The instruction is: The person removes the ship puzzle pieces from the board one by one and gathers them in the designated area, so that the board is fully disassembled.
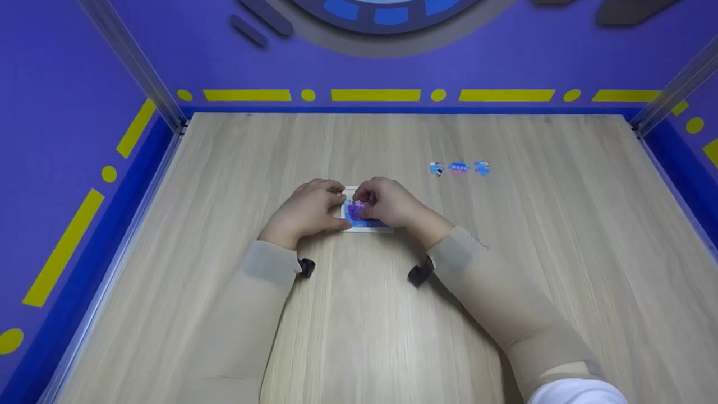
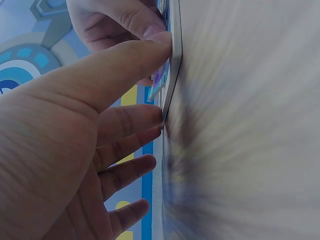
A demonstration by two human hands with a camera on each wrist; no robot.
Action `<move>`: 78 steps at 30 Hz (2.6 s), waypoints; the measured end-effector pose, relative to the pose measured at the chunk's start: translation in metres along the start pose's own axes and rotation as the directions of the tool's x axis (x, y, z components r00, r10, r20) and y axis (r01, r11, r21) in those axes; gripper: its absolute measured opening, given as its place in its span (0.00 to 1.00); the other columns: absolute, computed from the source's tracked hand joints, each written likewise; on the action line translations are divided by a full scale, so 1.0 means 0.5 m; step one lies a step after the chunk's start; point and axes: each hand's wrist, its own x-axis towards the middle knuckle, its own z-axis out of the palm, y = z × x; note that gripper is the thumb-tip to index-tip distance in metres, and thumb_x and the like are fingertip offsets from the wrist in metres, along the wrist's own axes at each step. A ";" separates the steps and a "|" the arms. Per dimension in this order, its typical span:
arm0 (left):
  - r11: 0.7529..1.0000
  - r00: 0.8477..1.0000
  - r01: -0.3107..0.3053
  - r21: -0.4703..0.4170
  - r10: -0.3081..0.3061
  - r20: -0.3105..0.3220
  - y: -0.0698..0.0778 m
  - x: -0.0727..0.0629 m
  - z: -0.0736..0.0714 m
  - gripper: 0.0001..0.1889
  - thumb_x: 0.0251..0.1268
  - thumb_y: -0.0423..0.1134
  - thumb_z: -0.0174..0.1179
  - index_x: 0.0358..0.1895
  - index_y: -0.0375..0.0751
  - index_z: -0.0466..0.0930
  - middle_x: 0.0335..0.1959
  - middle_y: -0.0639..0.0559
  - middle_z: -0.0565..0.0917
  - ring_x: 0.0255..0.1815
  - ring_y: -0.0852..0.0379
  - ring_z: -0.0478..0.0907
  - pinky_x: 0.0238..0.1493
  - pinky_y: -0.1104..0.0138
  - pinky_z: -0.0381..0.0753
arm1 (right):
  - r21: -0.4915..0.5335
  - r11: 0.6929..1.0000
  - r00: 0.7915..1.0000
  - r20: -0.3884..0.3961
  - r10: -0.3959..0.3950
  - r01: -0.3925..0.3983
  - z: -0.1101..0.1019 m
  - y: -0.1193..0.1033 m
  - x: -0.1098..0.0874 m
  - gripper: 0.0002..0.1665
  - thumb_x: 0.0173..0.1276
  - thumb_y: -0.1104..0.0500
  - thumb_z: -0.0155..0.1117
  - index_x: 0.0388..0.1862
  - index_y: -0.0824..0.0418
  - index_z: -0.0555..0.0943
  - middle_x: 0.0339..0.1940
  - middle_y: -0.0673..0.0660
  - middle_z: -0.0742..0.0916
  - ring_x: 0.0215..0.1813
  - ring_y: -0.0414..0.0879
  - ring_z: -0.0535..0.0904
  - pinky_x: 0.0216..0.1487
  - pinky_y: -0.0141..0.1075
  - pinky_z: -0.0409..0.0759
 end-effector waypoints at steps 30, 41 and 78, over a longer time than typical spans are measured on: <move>0.999 0.999 0.003 0.046 -0.001 -0.041 0.006 0.003 0.006 0.34 0.76 0.56 0.74 0.77 0.40 0.84 0.83 0.46 0.79 0.88 0.41 0.70 0.93 0.46 0.63 | 0.381 0.916 0.990 -0.018 0.141 -0.123 -0.067 0.016 -0.034 0.11 0.75 0.70 0.73 0.52 0.60 0.94 0.44 0.51 0.88 0.50 0.45 0.82 0.49 0.32 0.85; 0.999 0.999 0.019 0.046 -0.018 -0.031 0.007 0.000 0.006 0.34 0.77 0.55 0.74 0.78 0.42 0.83 0.84 0.47 0.77 0.90 0.42 0.68 0.95 0.48 0.61 | 0.339 0.920 0.975 -0.040 0.221 -0.194 -0.135 0.090 -0.076 0.14 0.80 0.66 0.69 0.61 0.60 0.91 0.53 0.58 0.85 0.51 0.48 0.83 0.49 0.31 0.89; 0.999 1.000 0.013 0.042 -0.012 -0.021 0.007 0.000 0.005 0.34 0.77 0.55 0.74 0.78 0.41 0.82 0.85 0.46 0.77 0.90 0.40 0.68 0.94 0.46 0.61 | 0.210 0.929 0.934 -0.126 0.334 -0.304 -0.242 0.198 -0.127 0.16 0.80 0.68 0.69 0.62 0.71 0.91 0.54 0.62 0.92 0.42 0.36 0.87 0.43 0.26 0.91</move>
